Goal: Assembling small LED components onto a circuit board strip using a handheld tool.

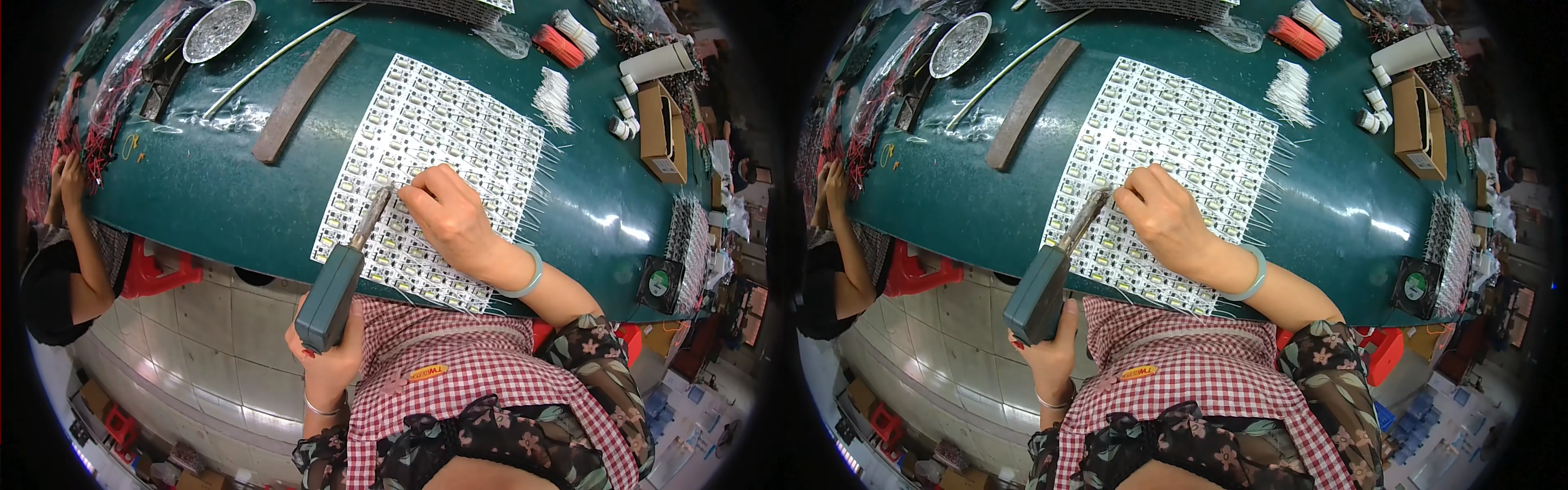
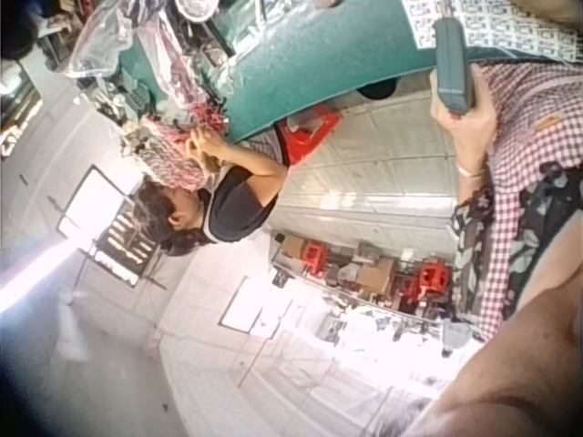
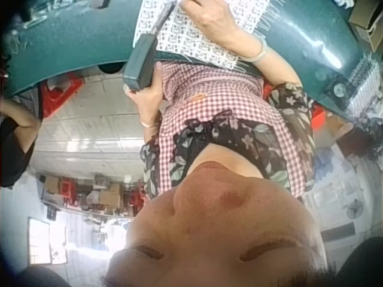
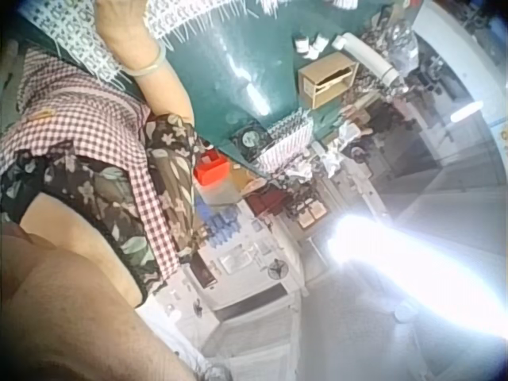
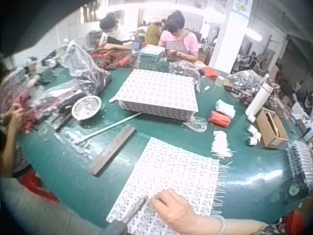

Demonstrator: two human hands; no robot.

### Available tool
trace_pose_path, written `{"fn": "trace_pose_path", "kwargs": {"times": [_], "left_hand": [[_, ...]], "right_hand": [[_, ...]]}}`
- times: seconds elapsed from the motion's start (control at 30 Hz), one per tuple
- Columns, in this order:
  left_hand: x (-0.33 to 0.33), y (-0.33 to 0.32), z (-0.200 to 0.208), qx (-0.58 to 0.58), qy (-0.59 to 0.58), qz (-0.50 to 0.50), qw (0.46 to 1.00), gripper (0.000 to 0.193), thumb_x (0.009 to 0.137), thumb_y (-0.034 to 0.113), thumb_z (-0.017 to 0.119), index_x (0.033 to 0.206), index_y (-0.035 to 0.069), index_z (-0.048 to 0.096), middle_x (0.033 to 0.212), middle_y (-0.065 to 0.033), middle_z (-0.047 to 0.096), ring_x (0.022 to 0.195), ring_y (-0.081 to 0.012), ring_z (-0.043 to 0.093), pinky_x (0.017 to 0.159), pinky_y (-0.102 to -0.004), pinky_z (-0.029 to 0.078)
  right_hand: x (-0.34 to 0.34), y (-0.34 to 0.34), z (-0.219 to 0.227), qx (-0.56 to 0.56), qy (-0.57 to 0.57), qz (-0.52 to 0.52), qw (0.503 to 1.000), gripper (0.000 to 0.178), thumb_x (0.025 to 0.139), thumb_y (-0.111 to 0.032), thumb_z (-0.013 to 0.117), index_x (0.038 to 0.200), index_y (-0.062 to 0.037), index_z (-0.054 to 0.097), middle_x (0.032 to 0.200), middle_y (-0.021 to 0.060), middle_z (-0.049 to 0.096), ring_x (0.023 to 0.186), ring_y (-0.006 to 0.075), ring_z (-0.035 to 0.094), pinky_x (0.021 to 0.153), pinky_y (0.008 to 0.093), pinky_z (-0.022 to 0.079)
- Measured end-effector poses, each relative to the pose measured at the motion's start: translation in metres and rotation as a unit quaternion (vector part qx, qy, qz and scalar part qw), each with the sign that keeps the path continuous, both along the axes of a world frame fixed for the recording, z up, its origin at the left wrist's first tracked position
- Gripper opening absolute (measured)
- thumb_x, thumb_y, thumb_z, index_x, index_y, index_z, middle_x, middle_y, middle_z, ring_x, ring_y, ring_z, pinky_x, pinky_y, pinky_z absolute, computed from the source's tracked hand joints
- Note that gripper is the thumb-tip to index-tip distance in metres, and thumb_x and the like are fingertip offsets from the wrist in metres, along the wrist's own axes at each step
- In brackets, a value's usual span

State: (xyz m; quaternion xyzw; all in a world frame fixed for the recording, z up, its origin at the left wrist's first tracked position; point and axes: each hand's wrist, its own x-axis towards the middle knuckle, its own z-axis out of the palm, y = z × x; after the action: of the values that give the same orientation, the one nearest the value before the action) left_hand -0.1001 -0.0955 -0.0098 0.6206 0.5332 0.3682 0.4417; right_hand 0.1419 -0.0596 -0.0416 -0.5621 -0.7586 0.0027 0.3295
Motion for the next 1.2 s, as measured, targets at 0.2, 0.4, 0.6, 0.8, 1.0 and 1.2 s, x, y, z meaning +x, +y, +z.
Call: {"fn": "trace_pose_path", "kwargs": {"times": [0.2,0.4,0.6,0.8,1.0,1.2], "left_hand": [[-0.013,-0.019,-0.014,-0.04,-0.007,0.06,0.997,0.021,0.083,0.004,0.081,0.1,-0.005,0.073,0.089,-0.0116,0.074,0.072,-0.0201,0.071,0.062,-0.0303,0.053],[-0.009,-0.018,-0.013,-0.022,-0.019,0.068,0.997,0.024,0.082,0.004,0.082,0.102,-0.007,0.073,0.09,-0.0127,0.075,0.072,-0.0203,0.072,0.063,-0.0301,0.054],[-0.01,-0.021,-0.011,-0.027,-0.024,0.08,0.996,0.023,0.082,0.003,0.081,0.101,-0.007,0.074,0.09,-0.0125,0.076,0.071,-0.0188,0.071,0.063,-0.0294,0.054],[-0.012,-0.023,-0.011,-0.017,-0.003,0.071,0.997,0.022,0.082,0.004,0.082,0.099,-0.007,0.074,0.088,-0.0131,0.075,0.069,-0.0195,0.071,0.062,-0.0296,0.054],[-0.011,-0.025,-0.013,-0.024,-0.012,0.061,0.998,0.022,0.083,0.005,0.081,0.098,-0.006,0.072,0.086,-0.0127,0.074,0.069,-0.0205,0.071,0.061,-0.03,0.053],[-0.01,-0.023,-0.008,-0.043,-0.016,0.047,0.998,0.02,0.084,0.003,0.079,0.1,-0.006,0.07,0.087,-0.0114,0.071,0.071,-0.0199,0.069,0.062,-0.0293,0.052]], "right_hand": [[0.0,0.0,0.001,0.003,0.001,0.001,1.0,0.021,0.073,0.004,0.065,0.094,0.0024,0.064,0.088,0.0107,0.055,0.082,0.0258,0.057,0.07,0.0343,0.051],[-0.001,0.0,-0.001,0.004,0.0,-0.005,1.0,0.021,0.072,0.004,0.065,0.094,0.0015,0.064,0.087,0.0104,0.056,0.082,0.026,0.057,0.071,0.0345,0.051],[0.001,-0.001,0.006,0.023,-0.016,-0.002,1.0,0.022,0.073,0.003,0.064,0.095,0.0001,0.065,0.09,0.0101,0.058,0.083,0.0255,0.057,0.073,0.0352,0.05],[0.001,-0.005,0.0,-0.003,0.022,0.018,1.0,0.022,0.075,0.003,0.064,0.097,0.0004,0.065,0.093,0.0103,0.059,0.085,0.0262,0.057,0.074,0.0351,0.05],[0.001,-0.006,-0.002,-0.011,0.028,0.023,0.999,0.022,0.076,0.004,0.064,0.097,0.0012,0.065,0.093,0.0107,0.058,0.085,0.027,0.057,0.074,0.0351,0.051],[0.001,-0.006,-0.002,-0.012,0.027,0.026,0.999,0.022,0.075,0.005,0.064,0.097,0.0017,0.065,0.092,0.0113,0.058,0.085,0.0271,0.058,0.075,0.0353,0.051]]}}
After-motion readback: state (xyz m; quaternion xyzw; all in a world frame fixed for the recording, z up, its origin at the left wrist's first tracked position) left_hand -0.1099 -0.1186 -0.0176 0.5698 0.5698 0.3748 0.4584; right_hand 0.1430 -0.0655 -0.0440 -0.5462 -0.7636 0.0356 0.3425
